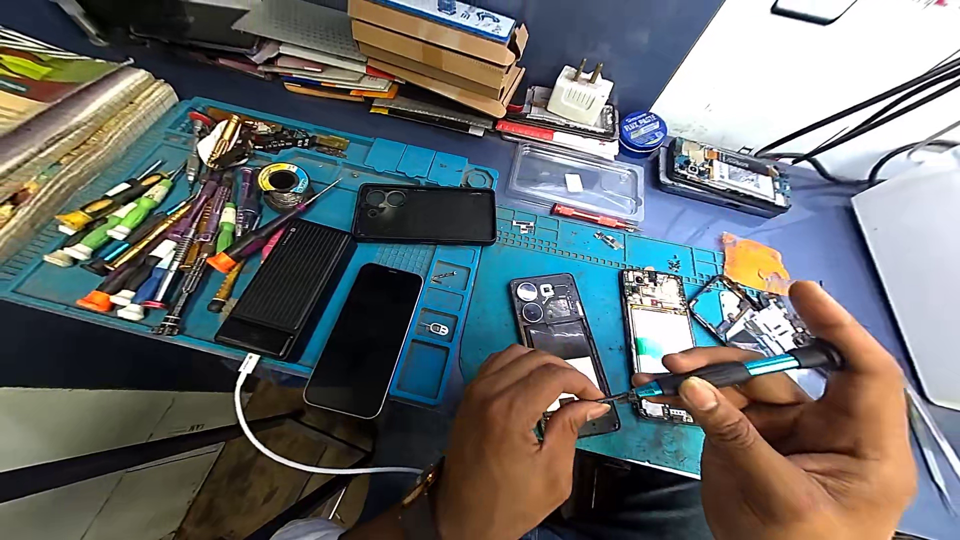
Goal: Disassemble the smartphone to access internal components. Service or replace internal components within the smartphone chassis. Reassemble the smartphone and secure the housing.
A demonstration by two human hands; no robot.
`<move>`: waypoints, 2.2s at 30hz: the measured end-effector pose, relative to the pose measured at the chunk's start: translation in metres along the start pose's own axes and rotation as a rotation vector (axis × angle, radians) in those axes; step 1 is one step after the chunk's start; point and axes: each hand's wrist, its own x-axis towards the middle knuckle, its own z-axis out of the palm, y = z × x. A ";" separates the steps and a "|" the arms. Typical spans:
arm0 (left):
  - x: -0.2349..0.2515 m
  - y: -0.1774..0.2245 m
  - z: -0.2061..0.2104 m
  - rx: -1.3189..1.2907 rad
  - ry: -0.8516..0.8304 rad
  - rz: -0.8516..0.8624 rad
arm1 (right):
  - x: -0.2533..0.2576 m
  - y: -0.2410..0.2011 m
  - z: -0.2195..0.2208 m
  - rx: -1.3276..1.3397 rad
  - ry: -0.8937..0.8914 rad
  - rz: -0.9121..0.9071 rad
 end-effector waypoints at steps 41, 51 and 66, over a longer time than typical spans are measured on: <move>-0.024 -0.033 -0.018 0.421 -0.394 0.172 | -0.056 0.023 0.013 -0.331 -0.151 -0.265; -0.024 -0.033 -0.017 0.407 -0.389 0.168 | -0.053 0.023 0.014 -0.373 -0.247 -0.301; -0.024 -0.032 -0.016 0.398 -0.371 0.157 | -0.047 0.011 0.025 -0.650 -0.199 -0.281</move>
